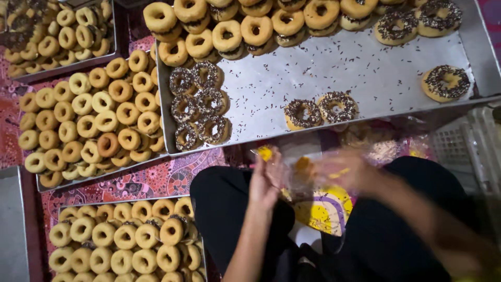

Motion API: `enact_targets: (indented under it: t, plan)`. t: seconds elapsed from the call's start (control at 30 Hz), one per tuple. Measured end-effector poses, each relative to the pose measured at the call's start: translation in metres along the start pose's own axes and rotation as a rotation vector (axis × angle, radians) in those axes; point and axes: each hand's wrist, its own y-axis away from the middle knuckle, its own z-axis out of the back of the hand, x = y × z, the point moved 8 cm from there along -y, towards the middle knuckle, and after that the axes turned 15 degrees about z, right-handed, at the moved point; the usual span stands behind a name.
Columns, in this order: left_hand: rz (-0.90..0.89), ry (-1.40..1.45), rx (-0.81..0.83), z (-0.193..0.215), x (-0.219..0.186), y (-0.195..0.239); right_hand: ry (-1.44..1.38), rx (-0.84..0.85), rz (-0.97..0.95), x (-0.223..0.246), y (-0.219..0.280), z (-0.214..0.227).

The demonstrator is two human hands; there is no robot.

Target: The person sits on the floor and repeatedly picks donuts from metal trays, places them into small plastic bags, and sets the filled bags aside. The person handles both plain and chocolate-sprinkled donuts.

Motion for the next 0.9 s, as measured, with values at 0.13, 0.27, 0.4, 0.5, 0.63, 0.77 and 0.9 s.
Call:
enact_targets:
  t: [0.13, 0.27, 0.4, 0.5, 0.63, 0.77, 0.9]
  plan:
    - [-0.105, 0.050, 0.082, -0.036, -0.021, 0.034, 0.090, -0.072, -0.506, -0.124, 0.005, 0.109]
    - [-0.067, 0.042, 0.216, -0.067, -0.007, 0.048, 0.250, 0.366, -0.228, -0.163, -0.020, 0.087]
    - [-0.099, 0.044, 0.234, -0.074, 0.006, 0.055, 0.062, 0.079, -0.440, -0.139, -0.010, 0.094]
    - [-0.106, 0.080, 0.322, -0.086, 0.007, 0.064, -0.106, -0.400, -0.393, -0.064, 0.016, 0.122]
    - [-0.123, 0.127, 0.265, -0.089, 0.026, 0.064, -0.493, -0.618, -0.195, 0.044, 0.054, 0.063]
    - [-0.154, 0.013, 0.323, -0.098, 0.064, 0.074, -0.189, -0.820, -0.311, 0.078, 0.082, 0.001]
    - [-0.147, -0.053, 0.258, -0.112, 0.079, 0.101, 0.016, -0.750, -0.255, 0.102, 0.071, -0.012]
